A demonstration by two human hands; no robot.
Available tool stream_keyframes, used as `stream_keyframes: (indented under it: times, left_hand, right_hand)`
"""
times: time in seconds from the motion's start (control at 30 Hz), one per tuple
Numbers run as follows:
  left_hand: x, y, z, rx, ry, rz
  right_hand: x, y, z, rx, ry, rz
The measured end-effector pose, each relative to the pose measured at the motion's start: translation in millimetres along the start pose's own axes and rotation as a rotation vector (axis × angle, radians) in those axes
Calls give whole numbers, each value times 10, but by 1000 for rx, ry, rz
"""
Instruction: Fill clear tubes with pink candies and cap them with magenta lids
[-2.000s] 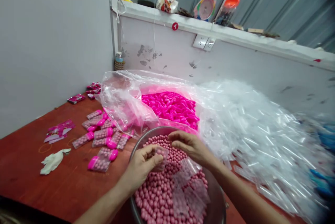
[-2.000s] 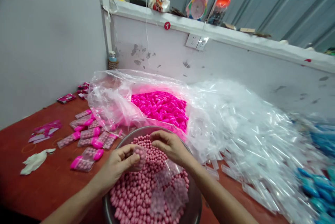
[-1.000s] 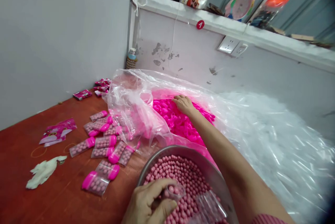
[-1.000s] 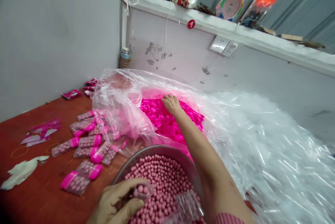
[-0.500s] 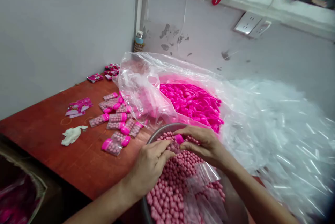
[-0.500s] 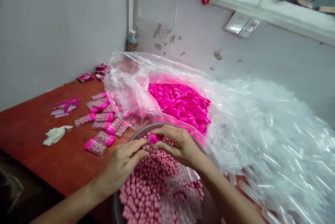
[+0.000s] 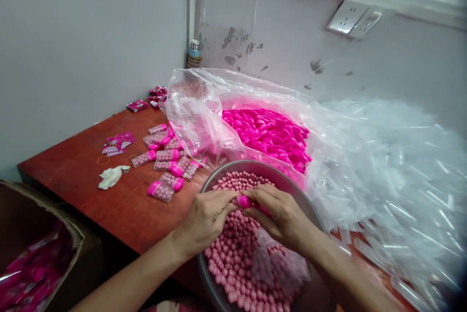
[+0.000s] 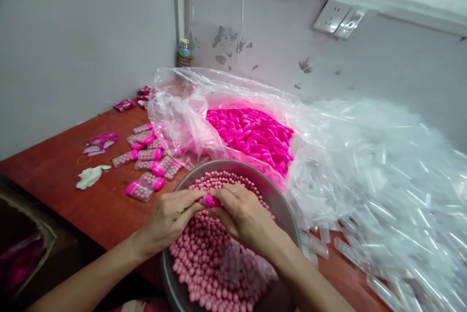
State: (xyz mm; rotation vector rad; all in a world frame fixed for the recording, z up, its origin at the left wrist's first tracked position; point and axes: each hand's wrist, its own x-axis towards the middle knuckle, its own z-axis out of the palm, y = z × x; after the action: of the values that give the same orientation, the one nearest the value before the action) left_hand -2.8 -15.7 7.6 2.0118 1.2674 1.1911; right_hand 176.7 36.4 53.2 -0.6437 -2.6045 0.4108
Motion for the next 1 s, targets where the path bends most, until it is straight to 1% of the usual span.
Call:
stream_keyframes:
  times: [0.17, 0.23, 0.3, 0.37, 0.4, 0.47, 0.53, 0.6, 0.67, 0.73, 0.8, 0.87, 0.93, 1.0]
  left_hand:
    - [-32, -30, 39, 207, -56, 65]
    - [-46, -44, 56, 240, -71, 63]
    - [-51, -45, 60, 203, -53, 46]
    - [-37, -28, 44, 80, 2, 0]
    - [-23, -13, 27, -9, 32, -37]
    - [14, 17, -16, -220, 65, -135]
    - [49, 34, -62, -421, 56, -235]
    - [69, 37, -95, -545, 35, -285]
    - [73, 37, -111, -569, 31, -277]
    - [70, 47, -111, -535, 36, -237]
    - [65, 62, -103, -481, 39, -188]
    - [58, 72, -90, -416, 36, -141]
    - [46, 69, -75, -356, 40, -110]
    - [31, 56, -61, -330, 52, -101]
  right_hand:
    - [-21, -85, 81, -282, -53, -24]
    - [3, -80, 100, -322, -68, -47]
    - [37, -57, 94, -276, -68, -62]
    - [68, -32, 54, -133, -41, -50]
    - [75, -24, 22, -32, -20, -14]
    - [59, -15, -47, 236, 24, 114]
    - [-6, -3, -95, 588, 36, 276]
    - [-101, 28, -96, 913, 43, 415]
    - [-184, 76, -56, 1090, 90, 526]
    - [-215, 116, -4, 1132, 178, 599]
    - [-181, 123, 32, 1154, 213, 618]
    - [-104, 94, 42, 1235, 149, 625]
    - [-23, 45, 38, 1348, 30, 654]
    - [31, 0, 37, 1415, -59, 704]
